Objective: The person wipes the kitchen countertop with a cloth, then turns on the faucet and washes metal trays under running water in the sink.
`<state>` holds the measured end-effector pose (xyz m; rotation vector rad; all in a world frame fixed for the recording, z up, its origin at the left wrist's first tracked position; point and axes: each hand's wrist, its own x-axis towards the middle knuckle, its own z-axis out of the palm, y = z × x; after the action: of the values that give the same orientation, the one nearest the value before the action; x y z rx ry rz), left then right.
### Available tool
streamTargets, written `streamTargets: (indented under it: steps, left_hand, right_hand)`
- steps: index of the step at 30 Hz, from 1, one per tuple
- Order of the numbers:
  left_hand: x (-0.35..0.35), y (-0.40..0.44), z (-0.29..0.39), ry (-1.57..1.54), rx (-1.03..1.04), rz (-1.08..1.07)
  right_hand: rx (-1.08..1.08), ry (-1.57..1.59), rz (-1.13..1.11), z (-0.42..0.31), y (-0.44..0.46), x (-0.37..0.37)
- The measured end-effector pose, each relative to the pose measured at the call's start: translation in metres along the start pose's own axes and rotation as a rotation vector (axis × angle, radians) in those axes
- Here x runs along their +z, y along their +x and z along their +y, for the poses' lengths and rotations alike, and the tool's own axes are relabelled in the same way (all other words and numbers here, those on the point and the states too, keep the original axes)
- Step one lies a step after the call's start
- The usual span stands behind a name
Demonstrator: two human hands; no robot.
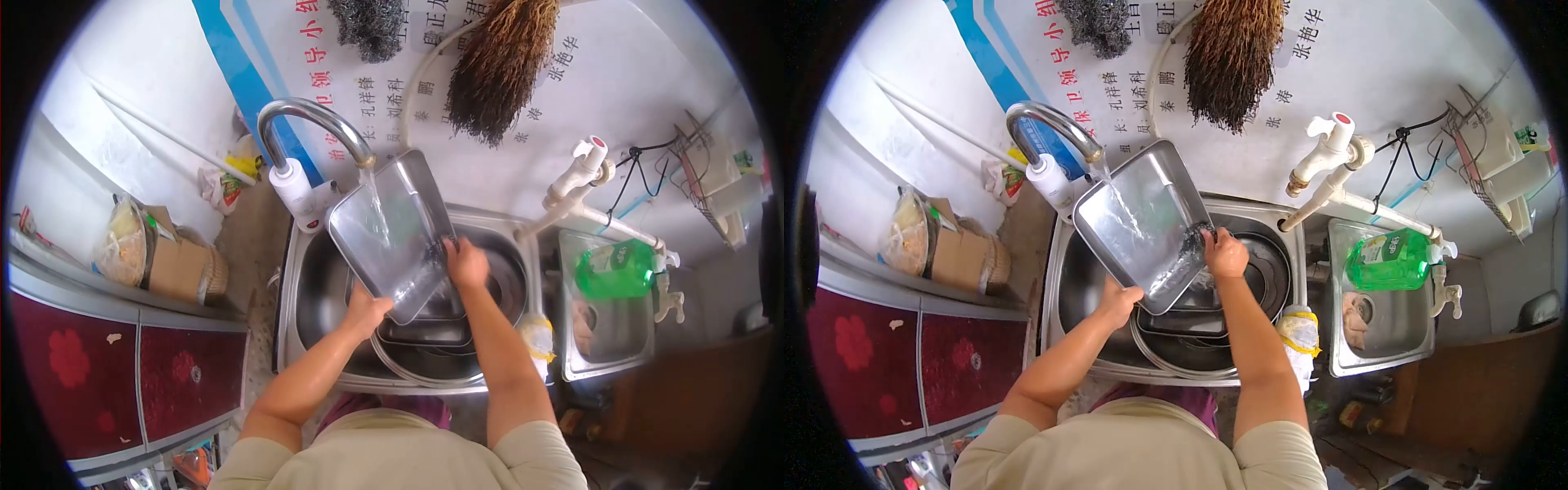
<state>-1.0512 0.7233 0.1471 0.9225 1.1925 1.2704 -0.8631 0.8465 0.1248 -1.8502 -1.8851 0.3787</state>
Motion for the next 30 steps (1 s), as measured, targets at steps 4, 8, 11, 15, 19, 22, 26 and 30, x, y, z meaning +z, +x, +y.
streamTargets:
  steps: [4, 8, 11, 15, 19, 22, 26, 30]
  left_hand:
    - [0.013, 0.001, -0.005, -0.258, 0.064, 0.183]
    - [-0.005, 0.003, -0.014, -0.159, -0.006, 0.115]
    - [-0.011, 0.002, -0.012, -0.004, -0.043, 0.073]
    - [-0.014, -0.001, -0.005, 0.018, -0.094, 0.009]
    - [-0.014, 0.002, 0.009, -0.076, -0.026, -0.01]
    - [-0.015, 0.008, -0.003, -0.213, -0.003, 0.046]
    - [-0.01, 0.005, 0.0, -0.262, 0.01, 0.075]
    - [-0.012, 0.003, -0.007, -0.128, -0.01, 0.024]
  right_hand:
    - [0.284, 0.382, 0.154, -0.01, -0.025, 0.033]
    - [0.573, 0.967, -0.019, -0.002, -0.043, 0.051]
    - [0.383, 0.756, -0.213, 0.017, -0.029, 0.035]
    - [-0.086, -0.055, -0.104, 0.004, -0.01, 0.003]
    - [-0.08, -0.116, -0.066, -0.01, -0.003, -0.005]
    - [0.069, 0.326, 0.116, -0.004, -0.015, 0.023]
    - [0.475, 0.855, -0.019, -0.022, -0.034, 0.024]
    - [0.275, 0.642, -0.081, 0.007, -0.021, 0.034]
